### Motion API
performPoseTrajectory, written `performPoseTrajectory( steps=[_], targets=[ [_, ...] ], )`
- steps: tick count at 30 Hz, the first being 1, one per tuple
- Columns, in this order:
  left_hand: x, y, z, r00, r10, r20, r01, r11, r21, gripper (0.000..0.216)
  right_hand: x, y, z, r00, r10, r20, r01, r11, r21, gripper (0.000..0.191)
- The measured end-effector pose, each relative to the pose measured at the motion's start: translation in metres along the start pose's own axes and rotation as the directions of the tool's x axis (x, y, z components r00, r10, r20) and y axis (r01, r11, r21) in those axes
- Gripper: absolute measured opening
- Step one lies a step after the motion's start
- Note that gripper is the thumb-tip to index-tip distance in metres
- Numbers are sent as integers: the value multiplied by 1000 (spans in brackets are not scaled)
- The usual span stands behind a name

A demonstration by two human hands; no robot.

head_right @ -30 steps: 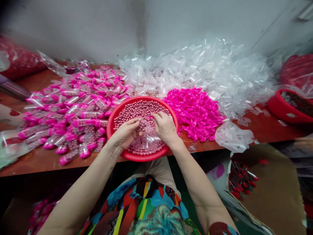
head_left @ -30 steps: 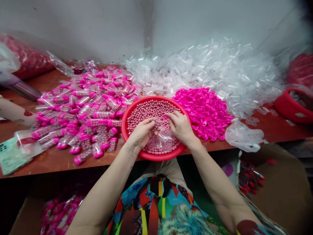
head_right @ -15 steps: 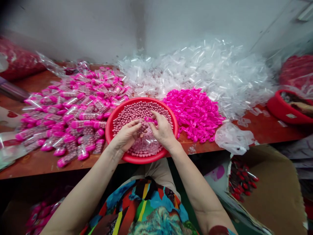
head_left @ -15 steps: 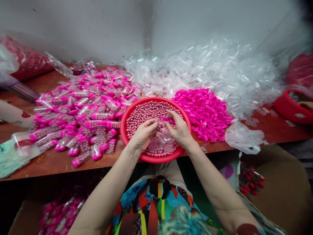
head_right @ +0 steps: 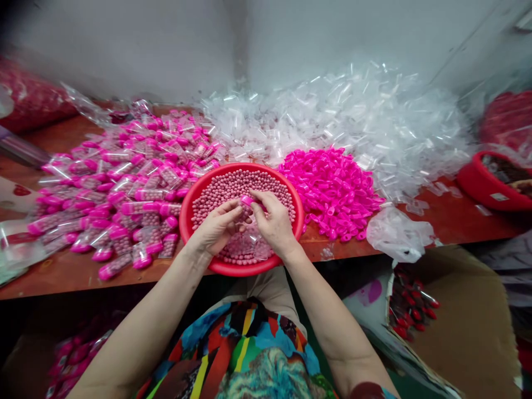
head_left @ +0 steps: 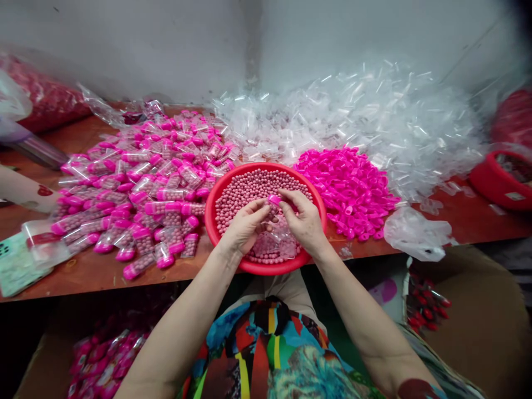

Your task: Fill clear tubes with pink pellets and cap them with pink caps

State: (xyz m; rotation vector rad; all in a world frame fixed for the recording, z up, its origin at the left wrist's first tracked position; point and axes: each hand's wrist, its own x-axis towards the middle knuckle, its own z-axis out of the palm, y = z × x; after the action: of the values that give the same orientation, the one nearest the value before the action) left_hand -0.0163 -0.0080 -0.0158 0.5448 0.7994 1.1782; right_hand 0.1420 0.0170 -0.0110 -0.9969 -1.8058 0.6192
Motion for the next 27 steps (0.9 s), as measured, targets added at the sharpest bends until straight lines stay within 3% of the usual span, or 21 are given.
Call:
performPoseTrajectory(
  steps=[3, 6, 11, 14, 17, 22, 25, 27],
  targets=[
    [-1, 0, 1, 1000, 13, -17, -13, 1000, -4, 35, 1, 1, 2, 993, 112, 47, -115, 991, 65, 25],
    [-2, -1, 2, 998, 61, -16, -61, 998, 22, 35, 0, 1, 0, 980, 144, 134, -157, 983, 91, 24],
    [-2, -2, 4, 998, 62, 7, -62, 998, 10, 32, -9, 0, 2, 997, -47, 66, 54, 992, -111, 30],
    [-3, -2, 4, 998, 63, 4, -63, 998, 5, 31, -14, -1, 6, 987, -127, 99, 146, 964, -224, 37],
    [-3, -2, 3, 996, 84, 14, -85, 996, 42, 30, -13, -5, 0, 976, -139, 167, 175, 957, -231, 37],
    [-5, 0, 7, 996, 82, 23, -84, 992, 97, 30, -2, -8, -22, 959, -131, 253, 135, 991, -1, 32],
    [-7, 1, 10, 997, 24, 71, -32, 992, 119, 30, 5, -6, -15, 991, 61, 123, -88, 971, 223, 52],
    [-9, 2, 12, 997, -9, 78, -1, 992, 128, 28, 10, -4, -1, 979, 186, 86, -205, 905, 373, 63]
  ],
)
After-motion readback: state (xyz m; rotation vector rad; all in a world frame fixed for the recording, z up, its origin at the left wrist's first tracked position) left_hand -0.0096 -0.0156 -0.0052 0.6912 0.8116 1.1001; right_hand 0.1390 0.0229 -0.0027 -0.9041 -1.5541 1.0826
